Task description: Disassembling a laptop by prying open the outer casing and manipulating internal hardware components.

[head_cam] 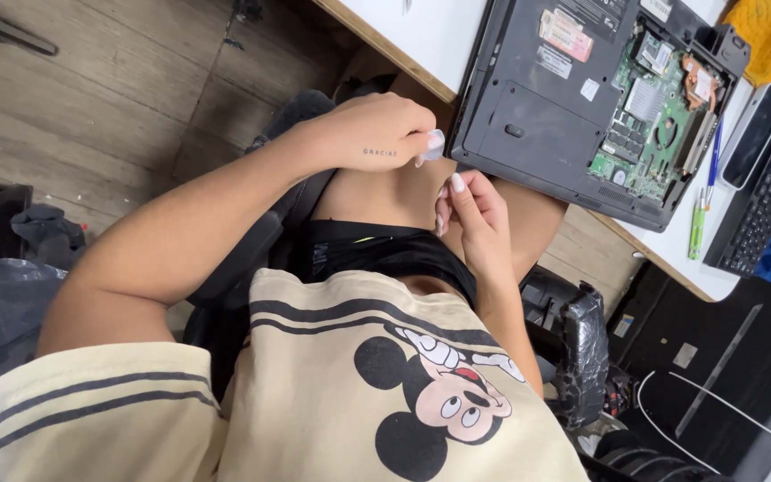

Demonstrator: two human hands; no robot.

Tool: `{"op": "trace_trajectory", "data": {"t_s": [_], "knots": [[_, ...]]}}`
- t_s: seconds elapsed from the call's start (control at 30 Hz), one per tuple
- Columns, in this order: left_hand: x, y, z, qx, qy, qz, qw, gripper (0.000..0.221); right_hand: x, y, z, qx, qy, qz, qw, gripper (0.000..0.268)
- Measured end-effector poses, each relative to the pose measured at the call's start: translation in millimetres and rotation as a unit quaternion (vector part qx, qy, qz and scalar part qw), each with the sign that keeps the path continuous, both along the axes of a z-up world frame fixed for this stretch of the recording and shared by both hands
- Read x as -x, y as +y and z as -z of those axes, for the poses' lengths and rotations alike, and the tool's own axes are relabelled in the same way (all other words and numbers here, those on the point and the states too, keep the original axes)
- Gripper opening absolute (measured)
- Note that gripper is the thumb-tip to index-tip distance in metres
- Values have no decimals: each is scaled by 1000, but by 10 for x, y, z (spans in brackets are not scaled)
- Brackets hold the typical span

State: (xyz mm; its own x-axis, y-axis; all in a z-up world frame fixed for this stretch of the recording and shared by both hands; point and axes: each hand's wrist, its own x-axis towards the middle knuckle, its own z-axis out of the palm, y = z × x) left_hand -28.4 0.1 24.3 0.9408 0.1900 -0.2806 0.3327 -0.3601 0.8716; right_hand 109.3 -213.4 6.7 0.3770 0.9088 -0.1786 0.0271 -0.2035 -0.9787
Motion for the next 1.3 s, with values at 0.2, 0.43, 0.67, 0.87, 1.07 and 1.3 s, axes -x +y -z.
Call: {"op": "trace_trajectory", "data": {"t_s": [0.2, 0.43, 0.67, 0.87, 1.07, 1.3], "knots": [[-17, -62, 74, 24, 13, -14, 1000, 29, -66, -95, 98, 8, 11, 18, 1000, 29], [-63, -64, 180, 12, 0, -19, 1000, 28, -132, -144, 113, 5, 19, 36, 999, 31], [-130, -125, 273, -11, -8, -39, 999, 33, -198, -174, 151, 6, 35, 41, 999, 30], [-204, -90, 457, 13, -8, -38, 999, 31, -218, -165, 147, 5, 39, 51, 998, 31], [-205, -158, 433, 6, -14, -52, 999, 31, -220, -158, 133, 8, 42, 55, 998, 30], [-185, -111, 368, 28, -12, -39, 999, 32, -233, -164, 154, 6, 43, 61, 997, 32]]}}
